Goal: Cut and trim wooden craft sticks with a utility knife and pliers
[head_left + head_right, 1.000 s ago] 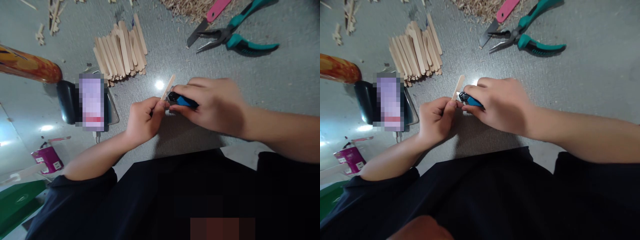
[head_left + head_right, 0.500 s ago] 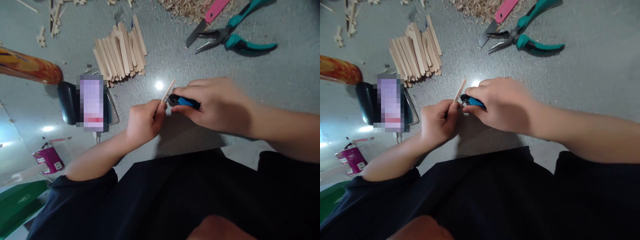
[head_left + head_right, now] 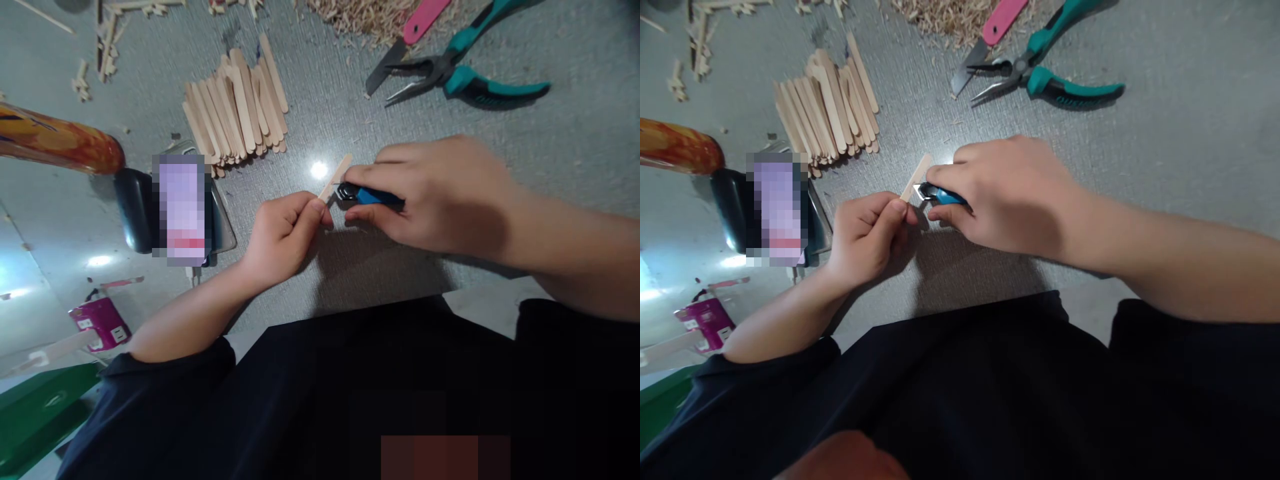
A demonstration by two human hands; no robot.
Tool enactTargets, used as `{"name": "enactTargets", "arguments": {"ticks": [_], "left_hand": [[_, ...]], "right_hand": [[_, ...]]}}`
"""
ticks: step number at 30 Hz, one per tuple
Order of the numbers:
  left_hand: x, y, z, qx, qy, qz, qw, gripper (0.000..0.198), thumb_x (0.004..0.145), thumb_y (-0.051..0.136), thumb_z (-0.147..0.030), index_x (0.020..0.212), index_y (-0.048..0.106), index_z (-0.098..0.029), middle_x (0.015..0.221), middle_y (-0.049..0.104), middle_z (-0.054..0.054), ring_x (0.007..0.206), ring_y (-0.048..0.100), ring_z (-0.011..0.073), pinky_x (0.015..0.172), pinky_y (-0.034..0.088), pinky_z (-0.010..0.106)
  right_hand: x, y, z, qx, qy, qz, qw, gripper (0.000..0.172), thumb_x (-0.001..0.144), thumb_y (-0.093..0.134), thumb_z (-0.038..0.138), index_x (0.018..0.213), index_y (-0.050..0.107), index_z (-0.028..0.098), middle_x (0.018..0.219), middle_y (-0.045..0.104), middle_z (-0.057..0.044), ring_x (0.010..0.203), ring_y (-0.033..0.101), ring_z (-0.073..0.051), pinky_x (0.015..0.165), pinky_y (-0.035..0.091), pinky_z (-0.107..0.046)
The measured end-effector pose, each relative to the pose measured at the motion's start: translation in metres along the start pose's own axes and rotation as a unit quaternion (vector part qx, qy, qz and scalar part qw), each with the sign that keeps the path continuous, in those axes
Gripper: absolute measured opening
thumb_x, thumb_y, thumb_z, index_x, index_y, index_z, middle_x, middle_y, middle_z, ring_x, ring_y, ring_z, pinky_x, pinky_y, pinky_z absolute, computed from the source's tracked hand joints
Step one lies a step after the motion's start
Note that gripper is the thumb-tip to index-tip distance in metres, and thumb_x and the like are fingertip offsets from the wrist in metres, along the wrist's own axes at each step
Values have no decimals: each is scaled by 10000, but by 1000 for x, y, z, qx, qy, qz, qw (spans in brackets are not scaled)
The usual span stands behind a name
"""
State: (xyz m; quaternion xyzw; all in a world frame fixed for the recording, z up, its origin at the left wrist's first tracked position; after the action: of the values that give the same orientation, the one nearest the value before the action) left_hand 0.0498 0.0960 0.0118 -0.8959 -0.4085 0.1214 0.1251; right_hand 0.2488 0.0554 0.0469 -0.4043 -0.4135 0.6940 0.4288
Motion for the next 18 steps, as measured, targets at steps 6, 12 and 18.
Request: {"name": "enactTargets", "arguments": {"ticks": [6,12,18], "left_hand": [[-1,4,10,-105,-48,8,993,580,1156,675,-727,867,758,-231,505,586,-23,393,481,117,421,337,293],[-4,8,4,-126,-41,5,991,553,1168,677,-692,875,748,-230,500,593,-32,379,484,105,411,317,280],[-10,9,3,-108,-46,-23,993,554,1181,656,-684,894,775,-224,494,595,-31,362,463,99,401,278,287]], "right_hand": [[0,-1,0,14,-32,-13,999,534,1175,562,582,1558,788,287,1089,837,-109,906,741,-333,661,342,-418],[-2,2,3,38,-32,-27,998,522,1191,553,580,1514,804,257,1048,837,-111,886,743,-324,680,378,-421],[-4,-1,2,-9,-10,-75,997,567,1217,578,590,1573,787,202,1104,837,-126,884,765,-316,670,362,-421]]}}
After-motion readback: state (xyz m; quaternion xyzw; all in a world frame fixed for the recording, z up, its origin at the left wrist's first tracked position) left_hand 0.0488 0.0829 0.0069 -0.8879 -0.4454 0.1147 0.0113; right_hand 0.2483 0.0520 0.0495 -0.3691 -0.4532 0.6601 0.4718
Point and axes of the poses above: each hand's wrist, its own x-axis towards the middle knuckle, its own y-axis out of the palm, z = x × y, the point moved 6 cm from there along x, towards the middle knuckle
